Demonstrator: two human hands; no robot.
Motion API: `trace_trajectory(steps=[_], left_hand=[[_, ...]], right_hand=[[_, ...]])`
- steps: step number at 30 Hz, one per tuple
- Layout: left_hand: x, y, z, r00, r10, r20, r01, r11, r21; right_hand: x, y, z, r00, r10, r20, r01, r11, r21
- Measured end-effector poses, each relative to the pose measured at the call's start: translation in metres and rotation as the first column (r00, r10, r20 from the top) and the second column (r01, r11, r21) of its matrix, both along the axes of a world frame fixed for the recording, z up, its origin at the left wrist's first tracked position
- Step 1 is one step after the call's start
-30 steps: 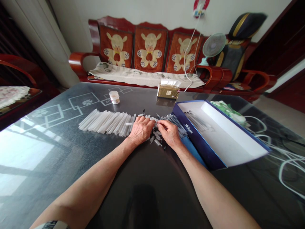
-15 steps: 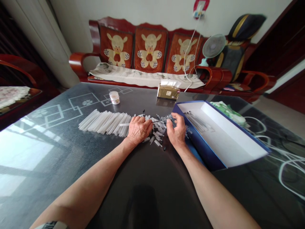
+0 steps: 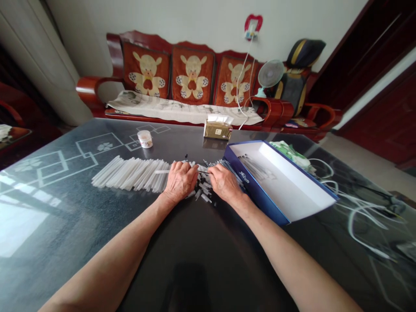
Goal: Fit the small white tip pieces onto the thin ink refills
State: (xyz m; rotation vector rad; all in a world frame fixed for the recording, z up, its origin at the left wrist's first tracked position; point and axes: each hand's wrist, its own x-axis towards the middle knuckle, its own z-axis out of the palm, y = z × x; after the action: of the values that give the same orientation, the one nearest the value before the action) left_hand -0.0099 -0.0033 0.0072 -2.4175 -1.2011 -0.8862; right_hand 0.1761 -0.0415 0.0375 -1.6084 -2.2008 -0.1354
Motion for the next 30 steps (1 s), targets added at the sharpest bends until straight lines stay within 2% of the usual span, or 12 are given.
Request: trace_trajectory(steps=[3, 7, 11, 15, 18, 21, 23, 25, 26, 27, 28, 30], left_hand=[[-0.003, 0.000, 0.008, 1.000, 0.000, 0.022, 0.000, 1.000, 0.003], [-0.004, -0.004, 0.026, 0.997, -0.058, 0.055, 0.055, 0.996, 0.065], [-0.007, -0.009, 0.043, 0.987, -0.017, 0.159, 0.003, 0.996, 0.090], [-0.013, -0.007, 0.050, 0.917, -0.008, 0.399, -0.023, 0.997, 0.074], [-0.015, -0.002, 0.051, 0.757, -0.007, 0.653, -0.018, 0.999, 0.033], [-0.012, 0.006, 0.047, 0.468, 0.068, 0.881, 0.067, 0.991, -0.112], [-0.009, 0.011, 0.043, 0.257, 0.162, 0.953, 0.204, 0.954, -0.218], [-0.004, 0.013, 0.038, 0.105, 0.250, 0.963, 0.339, 0.901, -0.271], [-0.001, 0.014, 0.035, 0.053, 0.283, 0.958, 0.384, 0.879, -0.281], [0.002, 0.013, 0.033, 0.014, 0.311, 0.950, 0.417, 0.862, -0.288], [0.005, 0.012, 0.031, -0.012, 0.333, 0.943, 0.444, 0.846, -0.293], [0.011, 0.009, 0.025, -0.015, 0.363, 0.932, 0.492, 0.814, -0.309]], right_hand=[[0.015, 0.008, 0.020, 0.978, -0.161, 0.131, 0.168, 0.985, -0.045], [0.027, 0.025, 0.036, 0.913, -0.330, 0.240, 0.368, 0.921, -0.132], [0.026, 0.041, 0.036, 0.887, -0.364, 0.285, 0.425, 0.884, -0.196], [0.022, 0.050, 0.029, 0.875, -0.388, 0.290, 0.457, 0.859, -0.232], [0.022, 0.052, 0.027, 0.874, -0.396, 0.282, 0.464, 0.853, -0.238], [0.025, 0.049, 0.029, 0.887, -0.399, 0.234, 0.446, 0.872, -0.204], [0.025, 0.044, 0.029, 0.921, -0.379, 0.088, 0.388, 0.912, -0.134], [0.021, 0.040, 0.024, 0.922, -0.337, -0.192, 0.318, 0.940, -0.120], [0.017, 0.038, 0.020, 0.875, -0.325, -0.359, 0.282, 0.945, -0.168], [0.011, 0.036, 0.015, 0.788, -0.326, -0.522, 0.233, 0.943, -0.238], [0.006, 0.035, 0.009, 0.666, -0.341, -0.664, 0.169, 0.935, -0.311], [-0.006, 0.034, -0.001, 0.373, -0.373, -0.850, 0.044, 0.922, -0.385]])
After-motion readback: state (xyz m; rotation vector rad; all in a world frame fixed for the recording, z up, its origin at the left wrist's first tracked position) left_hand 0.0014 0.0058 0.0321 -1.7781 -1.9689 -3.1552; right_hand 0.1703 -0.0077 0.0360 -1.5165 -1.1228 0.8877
